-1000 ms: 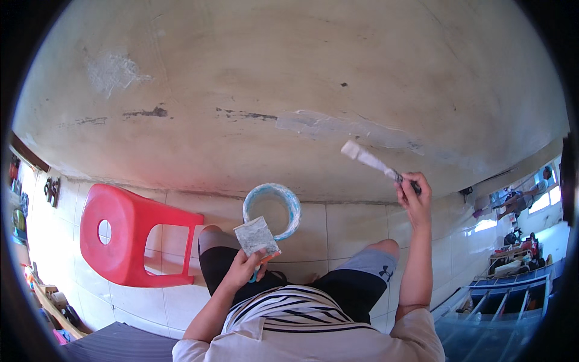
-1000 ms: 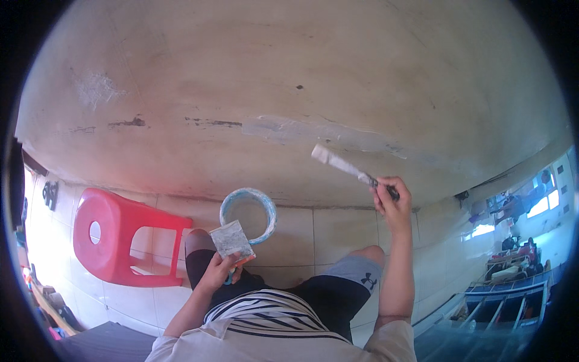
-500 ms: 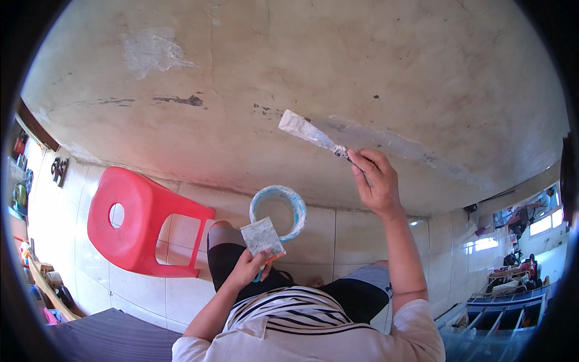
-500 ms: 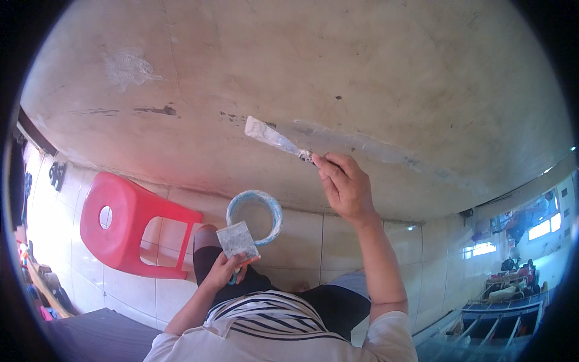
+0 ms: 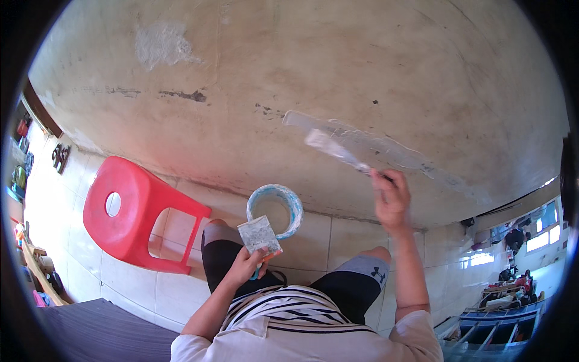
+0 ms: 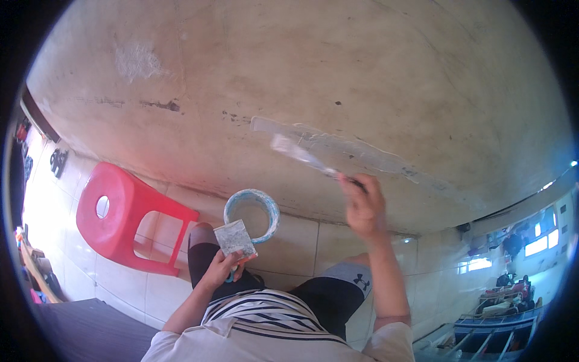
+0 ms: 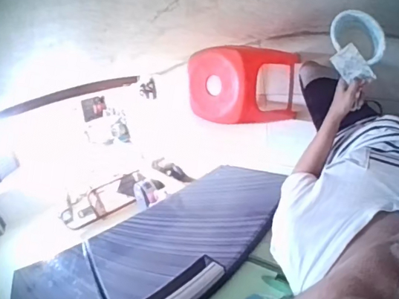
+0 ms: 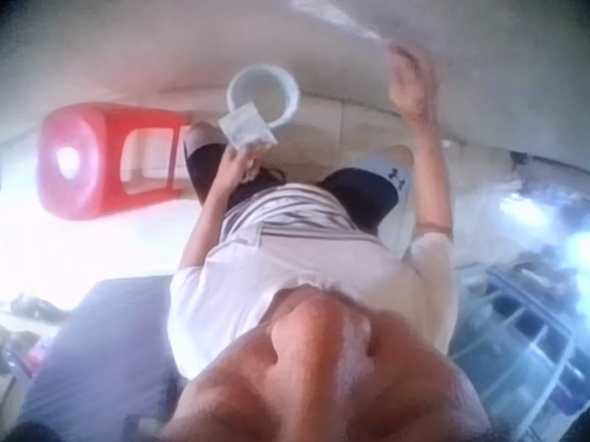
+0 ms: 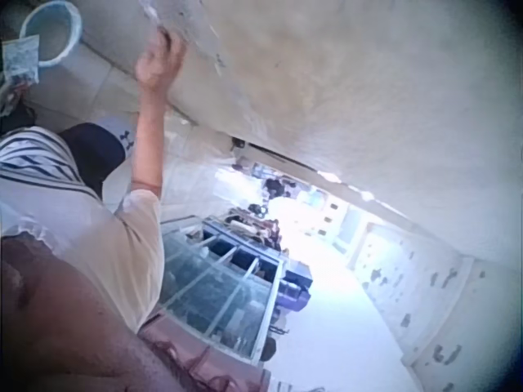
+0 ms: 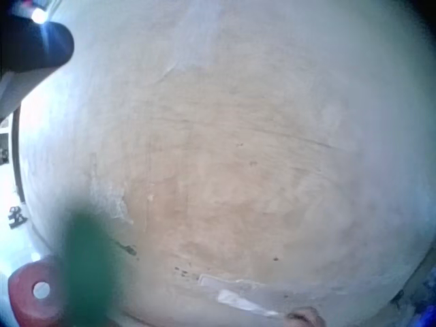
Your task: The person applies patching compound to a wall using a putty knife and then smooths it over with a rectangular spreader.
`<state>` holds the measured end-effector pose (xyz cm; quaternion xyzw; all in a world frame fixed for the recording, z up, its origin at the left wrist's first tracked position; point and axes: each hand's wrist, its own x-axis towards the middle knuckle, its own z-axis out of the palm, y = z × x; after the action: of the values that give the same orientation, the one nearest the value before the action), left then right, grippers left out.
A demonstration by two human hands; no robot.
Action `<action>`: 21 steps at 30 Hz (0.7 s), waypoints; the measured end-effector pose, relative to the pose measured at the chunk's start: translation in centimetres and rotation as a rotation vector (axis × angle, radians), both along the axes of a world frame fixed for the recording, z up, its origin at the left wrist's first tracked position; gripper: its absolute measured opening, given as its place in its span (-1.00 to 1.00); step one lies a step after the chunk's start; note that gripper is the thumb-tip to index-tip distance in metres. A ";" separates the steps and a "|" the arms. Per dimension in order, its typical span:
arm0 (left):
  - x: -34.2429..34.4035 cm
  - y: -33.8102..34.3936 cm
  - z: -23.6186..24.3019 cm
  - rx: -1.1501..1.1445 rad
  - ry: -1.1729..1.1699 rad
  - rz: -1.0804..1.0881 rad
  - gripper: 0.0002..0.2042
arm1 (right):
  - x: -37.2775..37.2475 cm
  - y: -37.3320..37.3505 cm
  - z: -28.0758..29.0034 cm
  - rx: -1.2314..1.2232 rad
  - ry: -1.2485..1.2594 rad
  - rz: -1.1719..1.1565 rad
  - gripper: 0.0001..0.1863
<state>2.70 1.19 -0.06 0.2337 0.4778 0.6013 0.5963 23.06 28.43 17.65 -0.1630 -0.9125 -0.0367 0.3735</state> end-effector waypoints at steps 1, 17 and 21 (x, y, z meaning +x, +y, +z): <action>0.2 -0.1 0.2 -0.011 -0.007 0.010 -0.67 | -1.7 -0.9 -0.1 0.012 -0.013 0.029 -0.44; 1.5 -0.5 0.7 -0.011 -0.036 0.046 -0.71 | 6.8 -0.8 0.0 -0.139 0.153 -0.179 -0.60; 1.4 -1.1 1.5 -0.057 0.005 0.016 -0.70 | 3.0 -1.5 0.0 -0.033 0.109 -0.084 -0.63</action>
<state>4.12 0.11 1.40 0.2143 0.4983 0.5917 0.5964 26.08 26.96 17.60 -0.2091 -0.8835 -0.0282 0.4182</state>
